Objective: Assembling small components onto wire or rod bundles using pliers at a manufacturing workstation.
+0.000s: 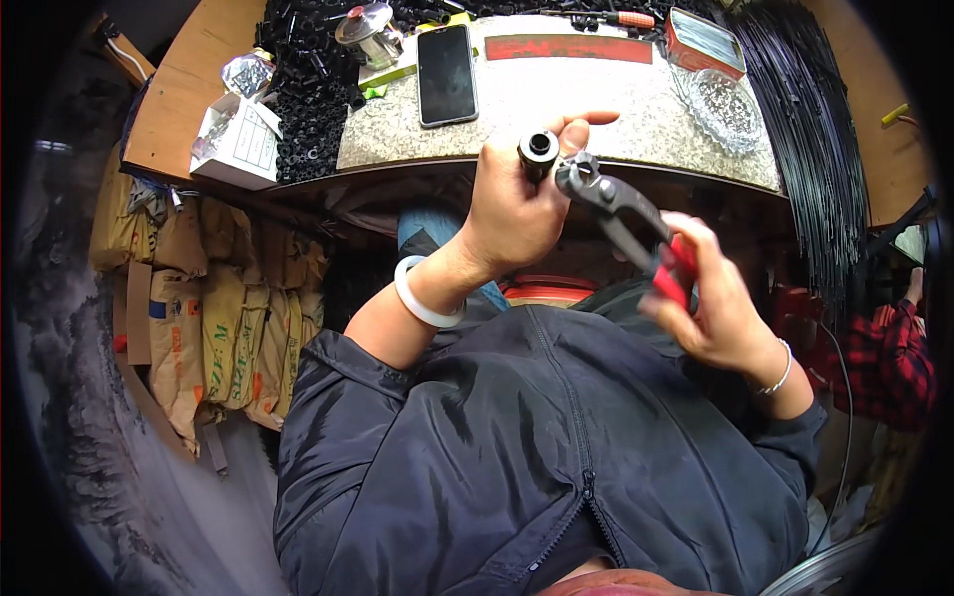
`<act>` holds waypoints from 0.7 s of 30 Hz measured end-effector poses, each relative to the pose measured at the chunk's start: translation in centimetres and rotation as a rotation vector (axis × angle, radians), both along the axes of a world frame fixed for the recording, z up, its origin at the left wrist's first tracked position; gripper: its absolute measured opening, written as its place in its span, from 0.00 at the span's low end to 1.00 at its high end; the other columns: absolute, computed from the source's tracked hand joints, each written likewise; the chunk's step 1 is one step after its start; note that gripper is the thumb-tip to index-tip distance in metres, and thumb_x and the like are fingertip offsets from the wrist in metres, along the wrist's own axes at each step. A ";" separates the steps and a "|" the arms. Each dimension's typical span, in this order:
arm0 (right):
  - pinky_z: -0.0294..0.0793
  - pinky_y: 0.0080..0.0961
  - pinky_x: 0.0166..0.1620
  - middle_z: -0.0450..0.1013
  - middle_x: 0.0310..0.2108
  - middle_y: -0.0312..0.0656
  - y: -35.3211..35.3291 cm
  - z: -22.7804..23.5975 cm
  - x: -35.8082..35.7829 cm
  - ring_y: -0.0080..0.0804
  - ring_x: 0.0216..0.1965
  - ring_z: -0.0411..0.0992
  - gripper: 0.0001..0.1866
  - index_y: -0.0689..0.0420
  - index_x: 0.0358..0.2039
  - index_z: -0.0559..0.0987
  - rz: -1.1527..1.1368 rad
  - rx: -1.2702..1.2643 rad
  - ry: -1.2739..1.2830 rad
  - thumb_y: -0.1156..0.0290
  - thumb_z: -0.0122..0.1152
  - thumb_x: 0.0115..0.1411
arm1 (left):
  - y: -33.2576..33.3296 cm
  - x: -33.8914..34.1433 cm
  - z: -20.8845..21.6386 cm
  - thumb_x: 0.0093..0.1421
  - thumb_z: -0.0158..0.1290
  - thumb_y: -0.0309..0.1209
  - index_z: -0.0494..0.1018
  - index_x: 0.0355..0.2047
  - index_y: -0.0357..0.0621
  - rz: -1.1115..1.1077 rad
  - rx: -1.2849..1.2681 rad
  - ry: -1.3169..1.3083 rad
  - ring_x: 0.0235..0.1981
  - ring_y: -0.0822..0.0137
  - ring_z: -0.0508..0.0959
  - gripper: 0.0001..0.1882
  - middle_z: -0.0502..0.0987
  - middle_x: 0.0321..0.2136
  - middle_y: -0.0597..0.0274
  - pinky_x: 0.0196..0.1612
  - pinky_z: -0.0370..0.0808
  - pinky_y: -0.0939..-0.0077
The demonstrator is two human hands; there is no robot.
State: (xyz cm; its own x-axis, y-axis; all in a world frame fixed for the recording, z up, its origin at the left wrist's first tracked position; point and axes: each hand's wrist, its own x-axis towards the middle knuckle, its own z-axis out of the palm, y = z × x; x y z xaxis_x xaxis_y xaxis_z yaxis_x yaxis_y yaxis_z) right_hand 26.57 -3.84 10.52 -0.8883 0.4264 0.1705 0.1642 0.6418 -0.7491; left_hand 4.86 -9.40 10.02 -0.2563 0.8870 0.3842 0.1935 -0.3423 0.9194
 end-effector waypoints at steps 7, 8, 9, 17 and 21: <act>0.68 0.21 0.13 0.67 0.15 0.40 0.4 -0.1 0.8 0.28 0.10 0.68 0.28 0.65 0.45 0.65 0.409 -1.594 -0.179 0.76 0.68 0.44 | -0.2 0.2 0.0 0.67 0.42 0.33 0.73 0.44 0.31 -0.058 -0.057 -0.055 0.13 0.90 0.54 0.17 0.55 0.13 0.84 0.16 0.47 0.89; 0.69 0.20 0.16 0.67 0.16 0.38 0.4 0.8 0.4 0.26 0.13 0.69 0.32 0.64 0.48 0.63 0.310 -1.429 -0.232 0.76 0.69 0.45 | -0.2 0.3 0.2 0.67 0.42 0.34 0.73 0.44 0.31 -0.055 -0.071 -0.085 0.13 0.89 0.53 0.17 0.54 0.13 0.84 0.16 0.47 0.89; 0.70 0.19 0.19 0.67 0.18 0.37 0.4 1.7 0.0 0.24 0.15 0.69 0.35 0.63 0.51 0.60 0.213 -1.261 -0.282 0.75 0.69 0.45 | -0.2 0.3 -0.1 0.67 0.42 0.34 0.73 0.44 0.31 -0.055 -0.074 -0.084 0.13 0.89 0.53 0.17 0.54 0.13 0.84 0.16 0.47 0.89; 0.72 0.22 0.26 0.70 0.16 0.39 0.8 1.5 0.5 0.28 0.19 0.73 0.26 0.67 0.50 0.65 0.307 -1.344 -0.312 0.79 0.61 0.50 | -0.2 0.3 -0.6 0.67 0.43 0.34 0.73 0.44 0.31 -0.032 -0.041 -0.045 0.15 0.89 0.55 0.17 0.57 0.14 0.83 0.17 0.48 0.90; 0.69 0.19 0.43 0.71 0.36 0.44 -0.3 0.0 -0.3 0.25 0.39 0.72 0.38 0.65 0.59 0.55 0.155 -0.691 -0.161 0.74 0.62 0.50 | 0.0 0.4 -0.8 0.67 0.42 0.34 0.73 0.43 0.31 -0.040 -0.045 -0.073 0.14 0.89 0.55 0.17 0.57 0.13 0.82 0.17 0.48 0.89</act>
